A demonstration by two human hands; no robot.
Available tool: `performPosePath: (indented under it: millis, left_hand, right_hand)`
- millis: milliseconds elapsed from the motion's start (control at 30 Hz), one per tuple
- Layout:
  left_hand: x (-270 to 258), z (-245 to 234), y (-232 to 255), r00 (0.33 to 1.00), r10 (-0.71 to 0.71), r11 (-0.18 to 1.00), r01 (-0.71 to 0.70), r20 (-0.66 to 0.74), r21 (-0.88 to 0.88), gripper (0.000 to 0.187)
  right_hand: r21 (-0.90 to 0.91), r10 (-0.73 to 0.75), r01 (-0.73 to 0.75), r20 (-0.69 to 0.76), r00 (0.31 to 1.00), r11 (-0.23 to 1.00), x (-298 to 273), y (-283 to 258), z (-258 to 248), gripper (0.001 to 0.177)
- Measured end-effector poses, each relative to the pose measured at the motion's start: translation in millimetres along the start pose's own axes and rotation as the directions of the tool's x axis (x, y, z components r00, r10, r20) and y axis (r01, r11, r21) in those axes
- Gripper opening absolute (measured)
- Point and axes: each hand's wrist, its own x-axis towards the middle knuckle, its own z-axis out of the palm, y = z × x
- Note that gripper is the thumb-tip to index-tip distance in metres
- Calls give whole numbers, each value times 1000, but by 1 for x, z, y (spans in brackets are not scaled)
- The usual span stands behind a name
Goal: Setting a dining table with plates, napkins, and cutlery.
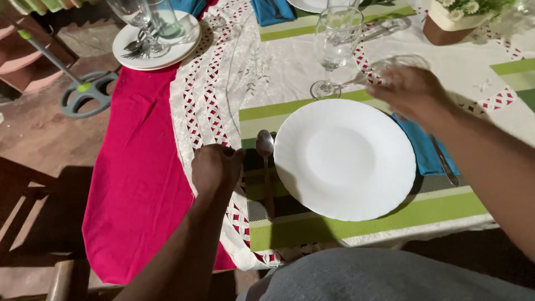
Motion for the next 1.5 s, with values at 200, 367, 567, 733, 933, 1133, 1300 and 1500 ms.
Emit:
performPosePath:
  millis: [200, 367, 567, 733, 933, 1133, 1300, 1500]
  left_hand:
    - [5, 19, 1, 971, 118, 977, -151, -207, -151, 25]
    - [6, 10, 47, 865, 321, 910, -394, -387, -127, 27]
    - [82, 28, 127, 889, 353, 874, -425, -292, -235, 31]
    - [156, 72, 199, 933, 304, 762, -358, -190, -540, 32]
    - [232, 136, 255, 913, 327, 759, -407, -243, -507, 32]
    - [261, 155, 293, 661, 667, 640, -744, -343, -190, 79]
    - [253, 148, 308, 733, 673, 703, -675, -95, -226, 46]
    - [291, 156, 295, 640, 745, 641, -765, -190, -61, 24]
  right_hand:
    - [50, -174, 173, 17, 985, 984, 67, -40, 35, 111]
    - [112, -226, 220, 42, 973, 969, 82, -48, 43, 109]
    - [216, -194, 188, 9, 981, 958, 86, -39, 32, 99]
    - [218, -181, 188, -51, 982, 958, 104, -8, 18, 95]
    - [61, -204, 208, -68, 977, 976, 112, -5, 3, 101]
    - [-26, -370, 369, -93, 924, 929, 123, 17, 5, 101]
    - [24, -492, 495, -89, 866, 868, 125, 22, 6, 105]
    - [103, -389, 394, -66, 919, 913, 124, 14, 7, 105]
